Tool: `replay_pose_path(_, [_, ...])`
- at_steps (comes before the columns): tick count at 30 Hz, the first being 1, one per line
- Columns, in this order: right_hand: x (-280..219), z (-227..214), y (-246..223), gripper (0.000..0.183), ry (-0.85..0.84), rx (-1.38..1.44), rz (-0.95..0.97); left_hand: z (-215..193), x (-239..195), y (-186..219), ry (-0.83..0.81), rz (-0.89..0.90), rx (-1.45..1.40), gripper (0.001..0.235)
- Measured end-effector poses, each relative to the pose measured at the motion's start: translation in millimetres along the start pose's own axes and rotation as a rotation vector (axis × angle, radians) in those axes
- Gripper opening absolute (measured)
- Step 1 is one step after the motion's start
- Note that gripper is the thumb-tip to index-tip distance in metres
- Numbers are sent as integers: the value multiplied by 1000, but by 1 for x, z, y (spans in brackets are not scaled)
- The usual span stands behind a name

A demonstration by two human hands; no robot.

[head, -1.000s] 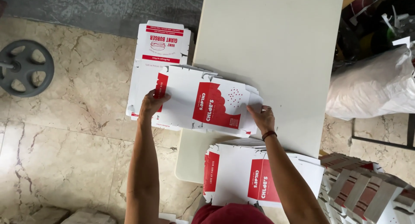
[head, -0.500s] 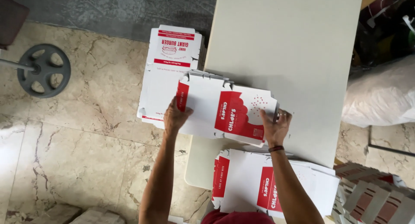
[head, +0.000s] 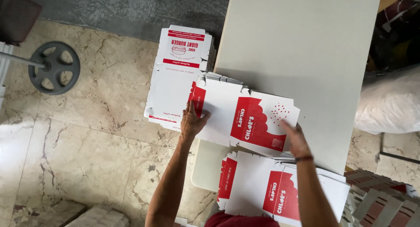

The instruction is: Picking up stacks of flat-packed cardboard pizza boxes and stacking them into larger piles.

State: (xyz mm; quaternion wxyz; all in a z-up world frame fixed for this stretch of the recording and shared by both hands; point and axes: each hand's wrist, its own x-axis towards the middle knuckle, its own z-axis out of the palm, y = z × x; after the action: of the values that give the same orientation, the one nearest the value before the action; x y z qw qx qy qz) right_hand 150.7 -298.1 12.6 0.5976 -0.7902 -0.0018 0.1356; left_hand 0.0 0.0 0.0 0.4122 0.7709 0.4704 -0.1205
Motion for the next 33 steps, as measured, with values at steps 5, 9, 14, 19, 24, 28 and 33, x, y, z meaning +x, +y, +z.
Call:
replay_pose_path(5, [40,-26,36,46,-253,236,330,-20,-18,18,-44,54,156,99])
replay_pose_path(9, [35,-79,70,52,-263,337,250,-35,-10,1,131,295,-177,105])
replay_pose_path(14, [53,-126,96,46,-275,344,192,-43,3,1,-458,307,-1010,73])
replay_pose_path(19, [25,-117,27,36,-382,133,-6,-55,-12,-29,-384,528,-749,48])
replay_pose_path(24, [14,-83,17,62,-265,145,-257,-38,-27,-28,-235,633,-594,38])
replay_pose_path(28, [6,-74,17,94,-173,68,-393,-11,-3,-48,-61,633,-546,59])
replay_pose_path(33, [3,-76,19,84,-148,29,-484,-8,-13,-44,-72,708,-602,76])
